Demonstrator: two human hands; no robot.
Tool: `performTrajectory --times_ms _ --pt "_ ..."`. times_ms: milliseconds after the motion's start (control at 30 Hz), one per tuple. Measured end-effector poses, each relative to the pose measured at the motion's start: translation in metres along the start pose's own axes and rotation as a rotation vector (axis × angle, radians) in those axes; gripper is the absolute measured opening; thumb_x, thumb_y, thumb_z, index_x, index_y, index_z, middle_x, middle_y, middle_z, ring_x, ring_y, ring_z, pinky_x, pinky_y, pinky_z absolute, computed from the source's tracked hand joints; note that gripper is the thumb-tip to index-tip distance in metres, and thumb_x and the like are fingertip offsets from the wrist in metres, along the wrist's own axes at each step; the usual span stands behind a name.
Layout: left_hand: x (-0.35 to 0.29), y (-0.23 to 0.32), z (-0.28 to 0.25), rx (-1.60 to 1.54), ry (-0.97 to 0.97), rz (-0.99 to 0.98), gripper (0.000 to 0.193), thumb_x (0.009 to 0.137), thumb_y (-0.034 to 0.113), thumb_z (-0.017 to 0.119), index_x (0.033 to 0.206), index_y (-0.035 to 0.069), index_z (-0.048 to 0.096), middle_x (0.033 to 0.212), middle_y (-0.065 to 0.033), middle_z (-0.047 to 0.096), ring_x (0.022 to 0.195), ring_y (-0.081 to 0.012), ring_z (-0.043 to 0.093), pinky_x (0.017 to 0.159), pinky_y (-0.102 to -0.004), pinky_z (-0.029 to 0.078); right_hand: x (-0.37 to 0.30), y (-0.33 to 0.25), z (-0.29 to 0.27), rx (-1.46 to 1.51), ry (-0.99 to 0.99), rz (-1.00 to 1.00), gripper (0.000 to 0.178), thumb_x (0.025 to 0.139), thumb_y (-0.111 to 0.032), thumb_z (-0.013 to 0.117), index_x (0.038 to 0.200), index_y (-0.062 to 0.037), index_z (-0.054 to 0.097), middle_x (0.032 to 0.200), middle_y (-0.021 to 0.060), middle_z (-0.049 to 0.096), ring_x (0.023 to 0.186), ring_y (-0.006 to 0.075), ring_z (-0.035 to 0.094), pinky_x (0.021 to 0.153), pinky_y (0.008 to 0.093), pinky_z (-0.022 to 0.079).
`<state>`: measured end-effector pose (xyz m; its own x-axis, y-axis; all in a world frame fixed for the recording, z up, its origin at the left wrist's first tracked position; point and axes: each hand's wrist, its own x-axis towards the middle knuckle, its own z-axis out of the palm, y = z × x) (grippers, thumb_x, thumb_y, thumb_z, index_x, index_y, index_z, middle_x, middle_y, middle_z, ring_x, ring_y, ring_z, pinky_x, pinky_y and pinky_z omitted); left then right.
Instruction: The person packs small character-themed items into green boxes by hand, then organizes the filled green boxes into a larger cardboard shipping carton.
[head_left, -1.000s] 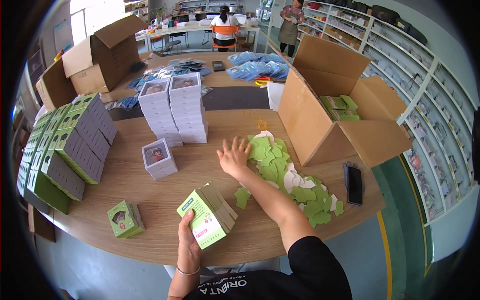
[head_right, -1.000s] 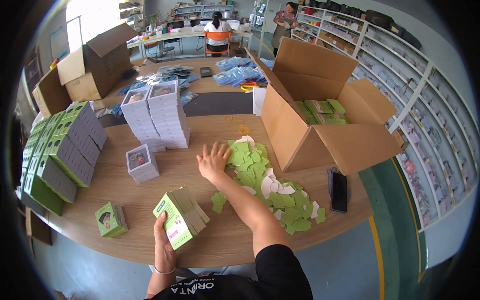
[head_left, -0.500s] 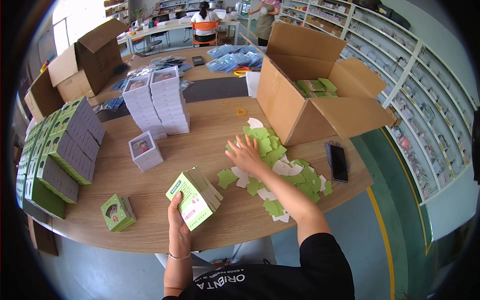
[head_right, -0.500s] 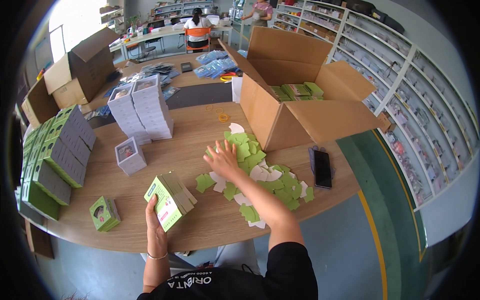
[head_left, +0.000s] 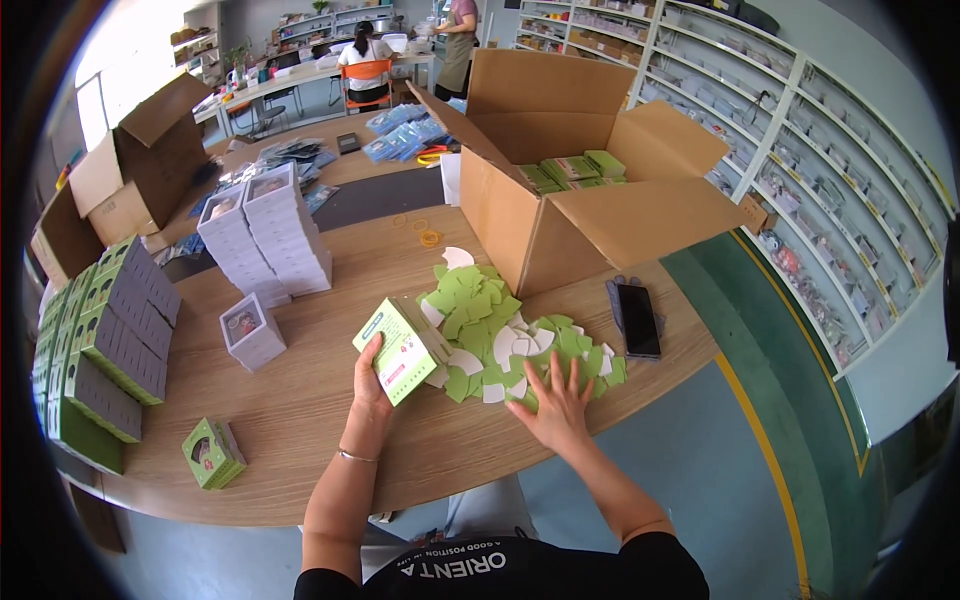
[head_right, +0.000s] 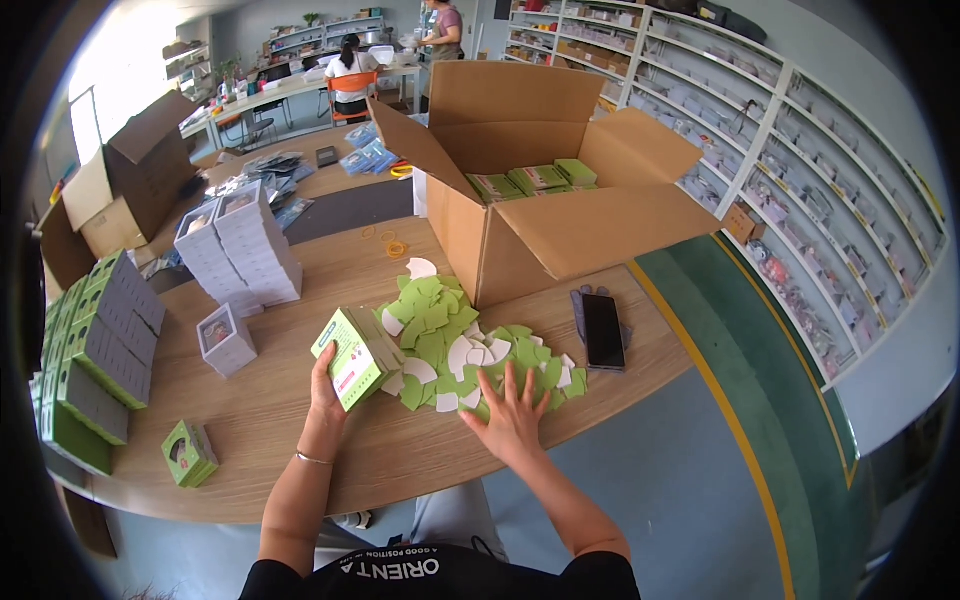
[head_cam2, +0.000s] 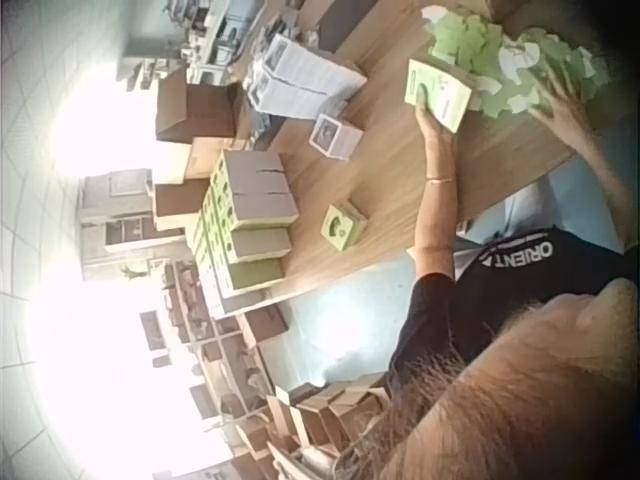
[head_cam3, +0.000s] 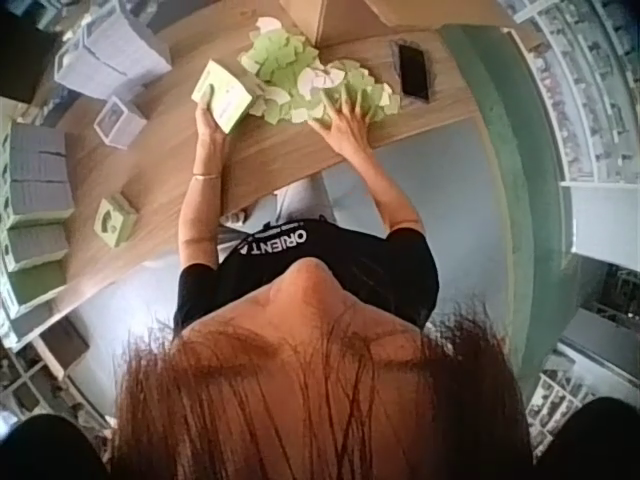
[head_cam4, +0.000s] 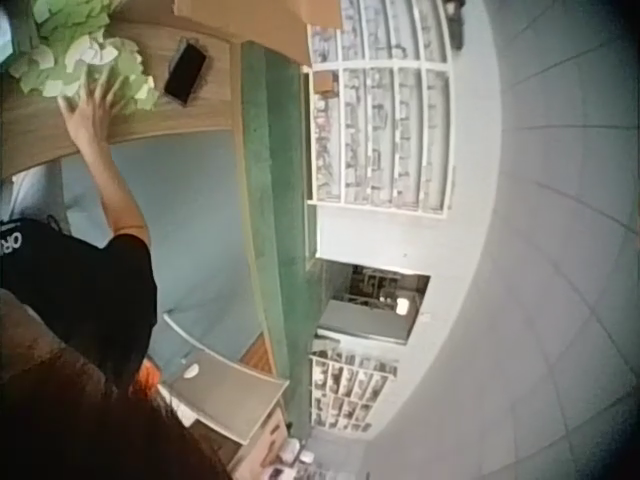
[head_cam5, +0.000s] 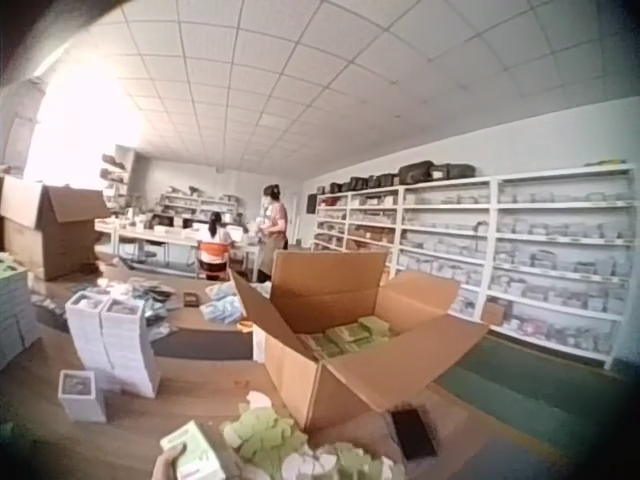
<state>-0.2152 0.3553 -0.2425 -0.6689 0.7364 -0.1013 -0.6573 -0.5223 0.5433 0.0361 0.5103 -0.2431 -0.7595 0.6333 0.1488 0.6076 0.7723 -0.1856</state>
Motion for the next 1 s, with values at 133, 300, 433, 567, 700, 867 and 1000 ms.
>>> performTrajectory --times_ms 133,300,433,567,700,867,1000 --pt "0.001 -0.024 0.025 -0.016 -0.045 -0.048 0.05 0.089 0.027 0.064 0.127 -0.001 0.05 0.116 -0.0161 0.064 0.102 -0.0279 0.066 0.09 -0.0427 0.055 0.044 0.039 0.0 0.03 -0.081 -0.125 0.073 0.085 -0.067 0.051 0.147 -0.0307 0.037 0.158 0.0168 0.015 0.143 0.0465 0.01 0.108 0.0717 0.011" --pt "-0.002 -0.051 0.051 0.067 0.038 -0.119 0.052 0.087 0.031 0.066 0.122 -0.003 0.049 0.108 -0.019 0.065 0.092 -0.0268 0.069 0.081 -0.0394 0.06 0.087 0.077 -0.013 0.069 -0.177 -0.294 0.075 0.083 -0.069 0.053 0.147 -0.033 0.036 0.159 0.0126 0.015 0.145 0.0416 0.01 0.112 0.0676 0.01" --pt "0.004 -0.091 0.067 -0.029 -0.037 -0.142 0.054 0.085 0.03 0.07 0.123 -0.002 0.05 0.108 -0.018 0.065 0.093 -0.0265 0.069 0.083 -0.0396 0.059 0.084 0.09 -0.024 -0.027 -0.143 -0.188 0.075 0.082 -0.064 0.059 0.146 -0.0316 0.038 0.159 0.0127 0.016 0.147 0.0366 0.008 0.115 0.061 0.011" --pt "0.009 -0.123 0.078 -0.093 -0.074 -0.122 0.049 0.088 0.029 0.066 0.125 0.001 0.052 0.113 -0.0162 0.065 0.096 -0.0268 0.068 0.088 -0.0406 0.057 0.063 0.053 -0.005 0.345 0.381 -0.077 0.045 0.085 -0.015 0.067 0.129 -0.0076 0.056 0.143 0.0154 0.039 0.135 0.0372 0.034 0.11 0.0509 0.031" --pt "-0.003 -0.095 0.075 -0.168 0.005 -0.196 0.048 0.087 0.028 0.068 0.123 0.0 0.053 0.11 -0.0161 0.066 0.097 -0.0268 0.067 0.087 -0.0412 0.057 0.031 0.011 0.004 0.23 0.477 -0.244 0.052 0.082 -0.004 0.059 0.133 -0.0019 0.049 0.14 0.0181 0.04 0.131 0.0376 0.037 0.108 0.0484 0.032" --pt "-0.03 -0.029 0.027 -0.203 0.103 -0.026 0.046 0.088 0.036 0.065 0.118 0.001 0.058 0.107 -0.0162 0.068 0.091 -0.0257 0.07 0.08 -0.0423 0.06 0.042 -0.018 0.007 0.069 0.235 -0.512 0.053 0.088 -0.04 0.062 0.137 -0.0217 0.049 0.152 0.0137 0.031 0.14 0.0387 0.025 0.109 0.0636 0.018" --pt "-0.047 0.01 -0.002 -0.288 0.083 0.072 0.046 0.089 0.039 0.062 0.119 0.004 0.06 0.107 -0.0126 0.069 0.09 -0.027 0.069 0.079 -0.0416 0.059 0.068 -0.03 0.006 0.048 0.111 -0.606 0.041 0.091 -0.036 0.059 0.13 -0.0211 0.057 0.148 0.009 0.04 0.141 0.0319 0.027 0.112 0.0601 0.013"
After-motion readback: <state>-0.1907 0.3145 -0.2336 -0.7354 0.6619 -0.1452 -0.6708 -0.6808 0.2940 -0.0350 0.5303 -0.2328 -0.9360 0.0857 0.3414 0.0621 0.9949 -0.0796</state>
